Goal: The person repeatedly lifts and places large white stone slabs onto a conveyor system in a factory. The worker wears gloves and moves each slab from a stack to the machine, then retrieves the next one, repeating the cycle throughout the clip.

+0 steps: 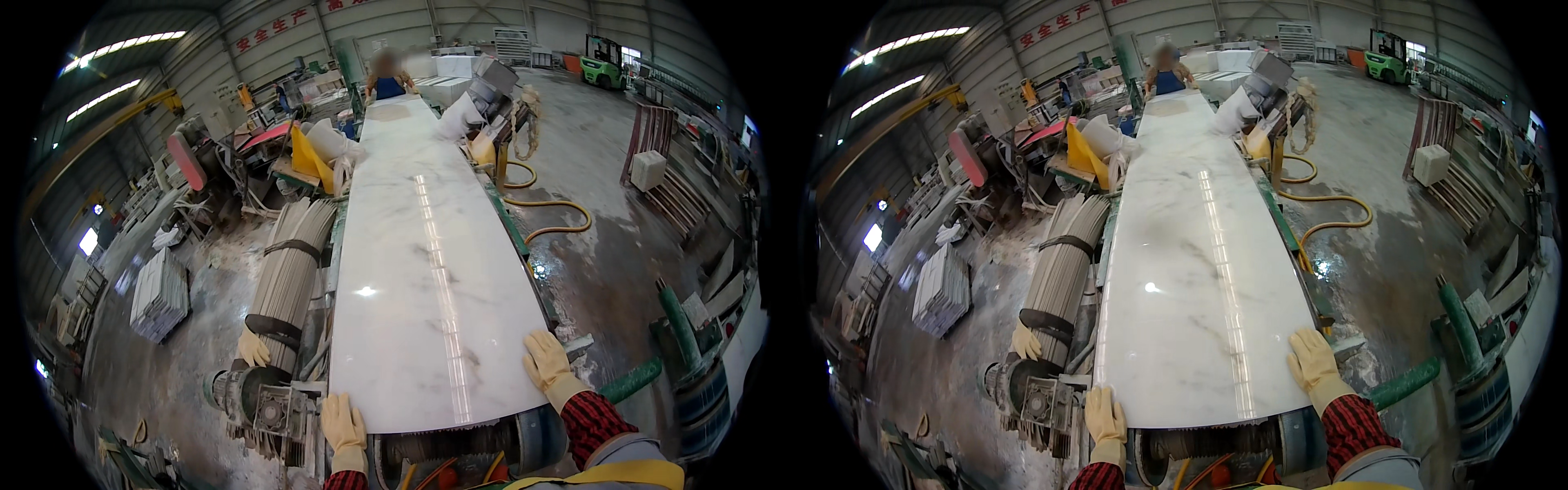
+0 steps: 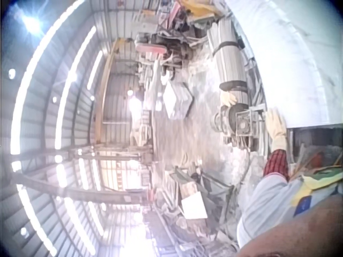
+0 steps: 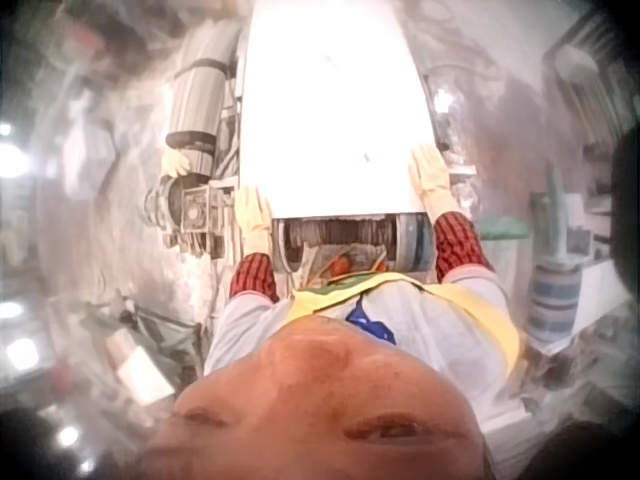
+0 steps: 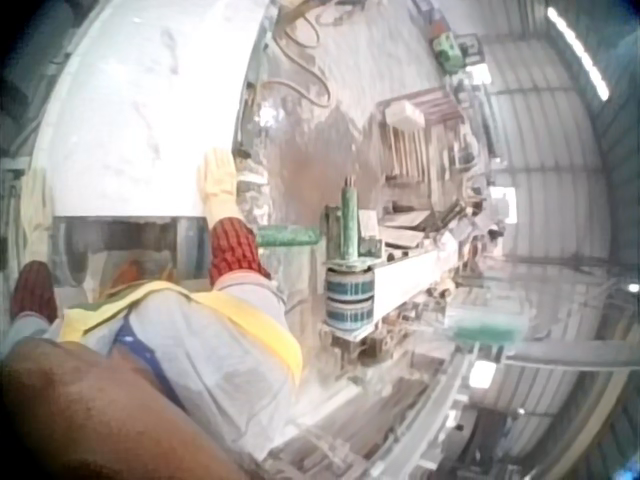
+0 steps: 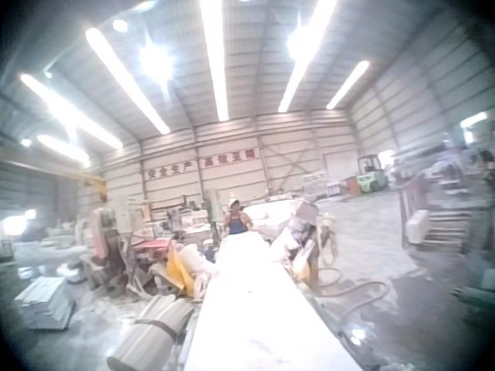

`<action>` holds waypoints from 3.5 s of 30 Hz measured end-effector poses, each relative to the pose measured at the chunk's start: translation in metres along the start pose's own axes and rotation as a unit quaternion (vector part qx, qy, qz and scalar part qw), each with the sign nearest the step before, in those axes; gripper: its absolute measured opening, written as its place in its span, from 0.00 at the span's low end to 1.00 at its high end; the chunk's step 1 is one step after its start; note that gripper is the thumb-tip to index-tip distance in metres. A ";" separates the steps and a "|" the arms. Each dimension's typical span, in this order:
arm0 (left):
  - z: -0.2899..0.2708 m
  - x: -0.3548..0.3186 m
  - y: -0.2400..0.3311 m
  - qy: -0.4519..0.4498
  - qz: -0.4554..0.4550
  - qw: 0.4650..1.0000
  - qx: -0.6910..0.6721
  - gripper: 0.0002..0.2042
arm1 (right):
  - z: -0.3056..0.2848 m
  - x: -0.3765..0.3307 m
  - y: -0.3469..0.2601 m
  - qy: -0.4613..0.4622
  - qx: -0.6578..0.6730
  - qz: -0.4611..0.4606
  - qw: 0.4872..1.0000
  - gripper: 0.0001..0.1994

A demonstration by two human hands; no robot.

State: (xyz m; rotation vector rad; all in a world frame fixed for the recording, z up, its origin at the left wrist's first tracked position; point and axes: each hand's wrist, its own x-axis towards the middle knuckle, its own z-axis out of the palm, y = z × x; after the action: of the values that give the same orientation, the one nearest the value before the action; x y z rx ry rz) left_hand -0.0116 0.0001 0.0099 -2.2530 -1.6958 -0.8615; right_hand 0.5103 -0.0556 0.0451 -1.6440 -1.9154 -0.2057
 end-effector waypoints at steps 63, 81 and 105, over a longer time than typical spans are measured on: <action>-0.013 -0.025 -0.007 -0.073 0.131 0.987 -0.050 0.25 | -0.003 -0.043 0.008 -0.056 -0.067 0.061 0.994 0.24; -0.007 -0.046 -0.023 -0.083 0.102 0.991 -0.022 0.23 | 0.014 -0.046 0.004 0.006 -0.057 0.013 0.998 0.22; -0.004 -0.058 -0.022 -0.070 0.015 0.997 0.033 0.22 | -0.017 -0.044 -0.013 0.004 0.004 0.029 1.000 0.20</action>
State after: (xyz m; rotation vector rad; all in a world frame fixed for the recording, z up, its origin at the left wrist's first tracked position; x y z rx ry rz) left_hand -0.0436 -0.0421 -0.0230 -2.3379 -1.7158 -0.6439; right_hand 0.5064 -0.1035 0.0387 -1.6882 -1.8585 -0.1811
